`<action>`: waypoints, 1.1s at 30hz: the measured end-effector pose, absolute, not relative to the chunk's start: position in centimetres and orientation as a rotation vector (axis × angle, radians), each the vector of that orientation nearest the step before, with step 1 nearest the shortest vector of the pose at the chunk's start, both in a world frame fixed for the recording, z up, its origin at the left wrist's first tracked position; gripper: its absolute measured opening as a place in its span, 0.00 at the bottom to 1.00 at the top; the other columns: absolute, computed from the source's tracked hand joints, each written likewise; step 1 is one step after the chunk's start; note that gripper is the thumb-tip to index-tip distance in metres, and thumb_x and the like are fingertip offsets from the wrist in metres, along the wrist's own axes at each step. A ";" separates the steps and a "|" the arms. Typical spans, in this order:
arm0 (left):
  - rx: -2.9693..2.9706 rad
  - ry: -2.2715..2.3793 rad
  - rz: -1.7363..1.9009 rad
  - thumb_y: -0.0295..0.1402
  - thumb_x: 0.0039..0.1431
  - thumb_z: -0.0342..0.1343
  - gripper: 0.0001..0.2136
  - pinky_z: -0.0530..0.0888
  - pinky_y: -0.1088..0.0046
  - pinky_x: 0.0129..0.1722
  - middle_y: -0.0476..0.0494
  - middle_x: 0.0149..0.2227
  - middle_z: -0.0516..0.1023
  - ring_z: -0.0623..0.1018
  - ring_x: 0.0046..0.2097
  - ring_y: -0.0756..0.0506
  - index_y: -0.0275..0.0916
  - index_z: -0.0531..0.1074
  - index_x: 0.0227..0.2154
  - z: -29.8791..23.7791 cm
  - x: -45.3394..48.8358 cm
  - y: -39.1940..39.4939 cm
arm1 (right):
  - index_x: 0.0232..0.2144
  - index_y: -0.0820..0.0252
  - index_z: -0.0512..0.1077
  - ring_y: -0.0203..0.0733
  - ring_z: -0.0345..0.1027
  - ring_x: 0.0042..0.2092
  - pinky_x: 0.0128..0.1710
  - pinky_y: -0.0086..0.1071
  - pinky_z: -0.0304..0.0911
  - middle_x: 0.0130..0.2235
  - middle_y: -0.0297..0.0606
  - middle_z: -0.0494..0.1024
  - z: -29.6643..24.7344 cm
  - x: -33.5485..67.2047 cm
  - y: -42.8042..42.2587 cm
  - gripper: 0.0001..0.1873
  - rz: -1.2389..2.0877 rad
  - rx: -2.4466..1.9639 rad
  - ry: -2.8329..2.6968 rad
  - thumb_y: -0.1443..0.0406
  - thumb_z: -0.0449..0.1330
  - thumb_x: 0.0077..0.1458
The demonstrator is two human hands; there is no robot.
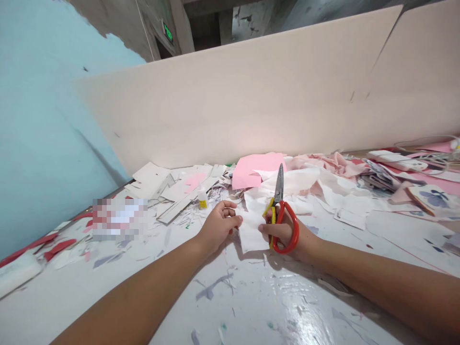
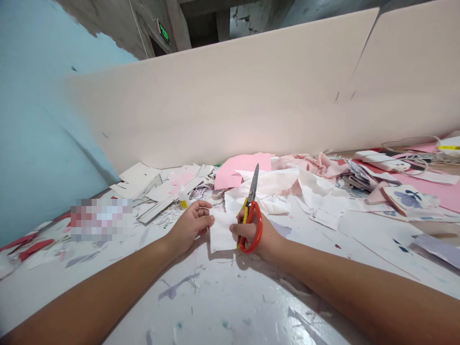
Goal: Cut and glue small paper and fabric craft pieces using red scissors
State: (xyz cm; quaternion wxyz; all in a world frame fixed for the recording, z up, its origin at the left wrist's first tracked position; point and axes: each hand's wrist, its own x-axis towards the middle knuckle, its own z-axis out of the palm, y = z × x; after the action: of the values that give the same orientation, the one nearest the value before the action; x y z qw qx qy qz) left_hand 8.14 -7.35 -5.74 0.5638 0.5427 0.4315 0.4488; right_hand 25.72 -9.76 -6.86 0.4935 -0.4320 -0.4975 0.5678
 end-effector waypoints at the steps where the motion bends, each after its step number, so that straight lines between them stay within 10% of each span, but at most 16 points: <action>1: 1.256 1.008 1.006 0.29 0.46 0.57 0.14 0.61 0.81 0.19 0.56 0.22 0.64 0.64 0.20 0.57 0.40 0.61 0.36 -5.8 8.1 -7.4 | 0.23 0.57 0.58 0.31 0.57 0.20 0.19 0.27 0.51 0.20 0.25 0.61 -6.9 25.7 -9.8 0.14 1.339 -1.051 -1.200 0.68 0.63 0.38; 18: 1.196 0.869 0.638 0.38 0.47 0.58 0.13 0.64 0.79 0.16 0.47 0.19 0.72 0.71 0.18 0.51 0.37 0.63 0.32 -5.8 8.3 -8.1 | 0.31 0.58 0.62 0.38 0.67 0.28 0.28 0.33 0.63 0.27 0.30 0.69 -5.4 25.2 -10.9 0.18 0.943 -1.186 -1.134 0.63 0.65 0.39; 33: 1.338 0.922 1.420 0.35 0.49 0.56 0.11 0.64 0.81 0.21 0.52 0.28 0.71 0.74 0.25 0.53 0.40 0.64 0.35 -3.2 7.0 -6.4 | 0.25 0.58 0.62 0.37 0.64 0.24 0.28 0.35 0.63 0.25 0.34 0.68 -3.1 26.1 -11.7 0.28 1.379 -1.066 -1.591 0.40 0.47 0.46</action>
State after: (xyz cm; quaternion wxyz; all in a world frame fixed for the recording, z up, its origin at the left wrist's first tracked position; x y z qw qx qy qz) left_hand 6.96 -6.43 -3.15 0.4720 0.5466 0.3766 0.5801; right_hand 26.06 -11.70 -3.12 0.3806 -0.4177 -0.6234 0.5404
